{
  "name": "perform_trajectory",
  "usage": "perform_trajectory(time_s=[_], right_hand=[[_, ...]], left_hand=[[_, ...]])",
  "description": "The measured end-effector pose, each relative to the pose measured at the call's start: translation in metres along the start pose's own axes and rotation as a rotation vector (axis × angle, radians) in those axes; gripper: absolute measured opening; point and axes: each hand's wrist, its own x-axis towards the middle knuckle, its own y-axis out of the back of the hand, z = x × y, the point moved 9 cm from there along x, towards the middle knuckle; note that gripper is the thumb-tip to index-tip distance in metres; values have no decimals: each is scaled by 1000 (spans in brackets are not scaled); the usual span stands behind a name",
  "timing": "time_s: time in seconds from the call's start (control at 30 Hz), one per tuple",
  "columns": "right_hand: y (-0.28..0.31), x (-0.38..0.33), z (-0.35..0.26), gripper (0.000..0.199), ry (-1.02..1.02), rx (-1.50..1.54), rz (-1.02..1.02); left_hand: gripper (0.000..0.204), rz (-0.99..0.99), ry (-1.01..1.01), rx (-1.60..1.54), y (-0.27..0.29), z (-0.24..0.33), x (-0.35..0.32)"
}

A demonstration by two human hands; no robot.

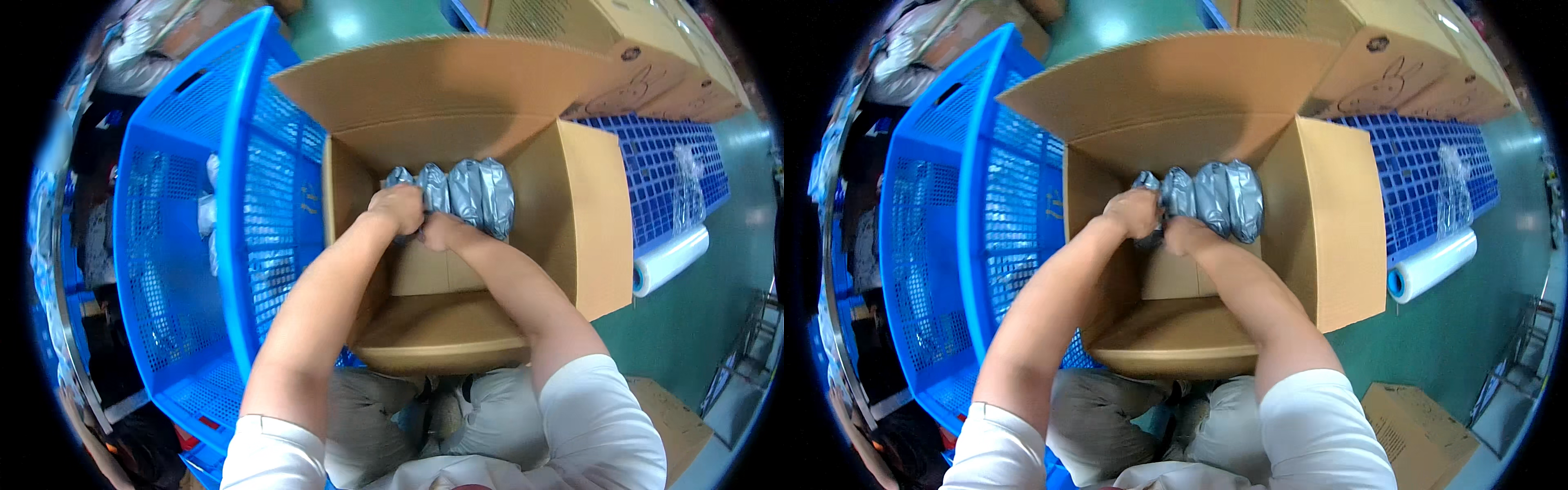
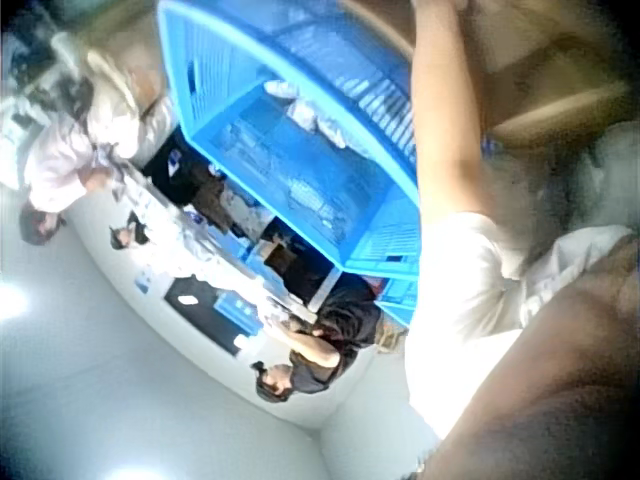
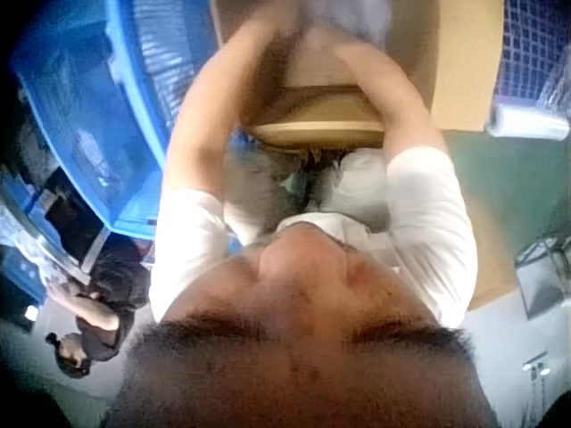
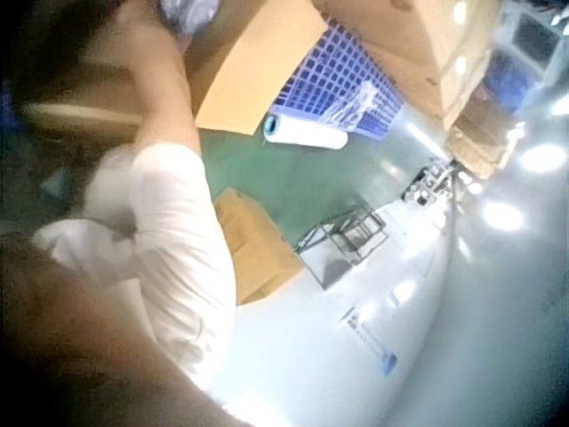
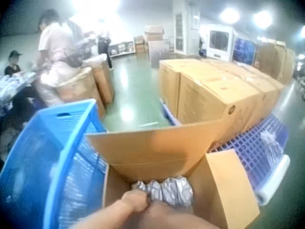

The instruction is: The person organizes cardboard boxes on a pallet, then sits and places several gray packages from a blue crate into an open cardboard box, arranging them into rows by hand.

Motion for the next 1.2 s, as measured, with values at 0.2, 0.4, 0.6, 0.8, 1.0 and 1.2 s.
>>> perform_trajectory(time_s=[0.2,0.4,0.6,0.8,1.0,1.2], right_hand=[[-9,-145,-112,91,142,-6,-601],[-30,-233,-141,89,290,-141,-555],[-65,-235,-134,74,448,-307,-554],[-57,-234,-188,68,264,-619,-662],[10,-271,-278,62,357,-409,-317],[65,-297,-291,55,378,-159,3]], left_hand=[[30,503,-183,5,150,-1,-145],[22,1246,-233,-149,205,-100,-354],[31,837,615,-588,4,-377,-404],[63,-111,560,-85,-166,-407,-341],[123,300,33,511,-143,-296,-256],[109,21,131,204,-141,-289,-218]])
